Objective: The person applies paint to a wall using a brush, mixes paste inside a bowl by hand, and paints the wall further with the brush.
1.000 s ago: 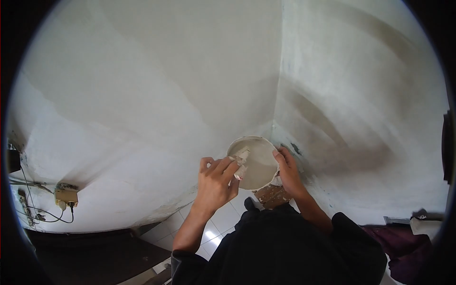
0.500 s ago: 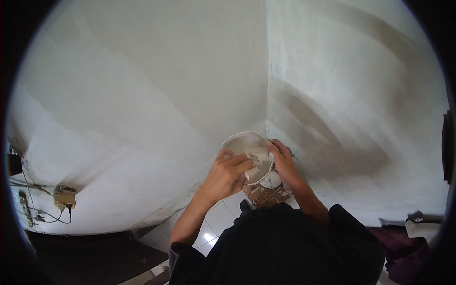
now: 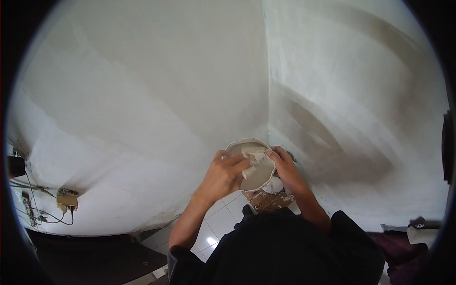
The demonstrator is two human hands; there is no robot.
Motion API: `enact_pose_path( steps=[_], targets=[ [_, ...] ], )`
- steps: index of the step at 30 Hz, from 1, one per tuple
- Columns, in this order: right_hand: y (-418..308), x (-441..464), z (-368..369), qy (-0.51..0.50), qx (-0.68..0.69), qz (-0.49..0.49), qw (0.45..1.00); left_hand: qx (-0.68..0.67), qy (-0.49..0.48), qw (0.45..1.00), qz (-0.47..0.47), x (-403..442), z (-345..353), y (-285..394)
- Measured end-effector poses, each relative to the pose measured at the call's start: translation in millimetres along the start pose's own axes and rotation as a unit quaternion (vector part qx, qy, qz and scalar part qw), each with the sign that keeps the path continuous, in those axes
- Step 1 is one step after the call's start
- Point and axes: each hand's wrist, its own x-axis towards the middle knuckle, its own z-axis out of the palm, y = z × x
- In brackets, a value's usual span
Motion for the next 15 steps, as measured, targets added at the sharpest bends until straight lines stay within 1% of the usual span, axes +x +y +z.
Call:
enact_pose_path(
  steps=[2, 3, 4, 6, 8, 9, 11, 13, 15],
  targets=[
    [9.7, 5.4, -11.7, -0.002, 0.007, -0.006, 1.0, 0.001, -0.027, 0.998, 0.049, 2.9, 9.5, 7.9],
    [9.5, 9.9, -16.1, -0.006, 0.007, -0.014, 1.0, -0.031, -0.036, 0.997, 0.053, 0.2, 12.9, 8.1],
    [6.8, 9.1, -17.6, -0.003, 0.008, -0.011, 1.0, -0.034, -0.038, 0.997, 0.053, 0.4, 12.1, 10.9],
    [2.9, 5.2, -17.8, 0.014, 0.02, -0.029, 0.999, -0.059, -0.095, 0.992, 0.052, -5.4, 5.0, 19.1],
    [6.5, 5.7, -25.6, 0.002, 0.031, -0.025, 0.999, -0.063, -0.106, 0.991, 0.048, -6.6, 3.8, 16.0],
    [12.0, 5.4, -25.1, 0.013, 0.007, -0.038, 0.999, -0.062, -0.113, 0.991, 0.043, -7.8, -0.1, 14.2],
    [10.9, 3.5, -20.2, 0.016, -0.017, -0.051, 0.998, -0.044, -0.102, 0.993, 0.051, -0.7, -12.5, 10.4],
    [-1.6, -2.6, -17.3, 0.008, -0.024, -0.01, 1.0, -0.01, -0.085, 0.994, 0.064, 10.5, -17.6, 3.9],
    [1.0, 0.4, -17.9, 0.007, -0.013, -0.015, 1.0, -0.004, -0.075, 0.996, 0.055, 21.4, -13.7, -1.5]
  ],
)
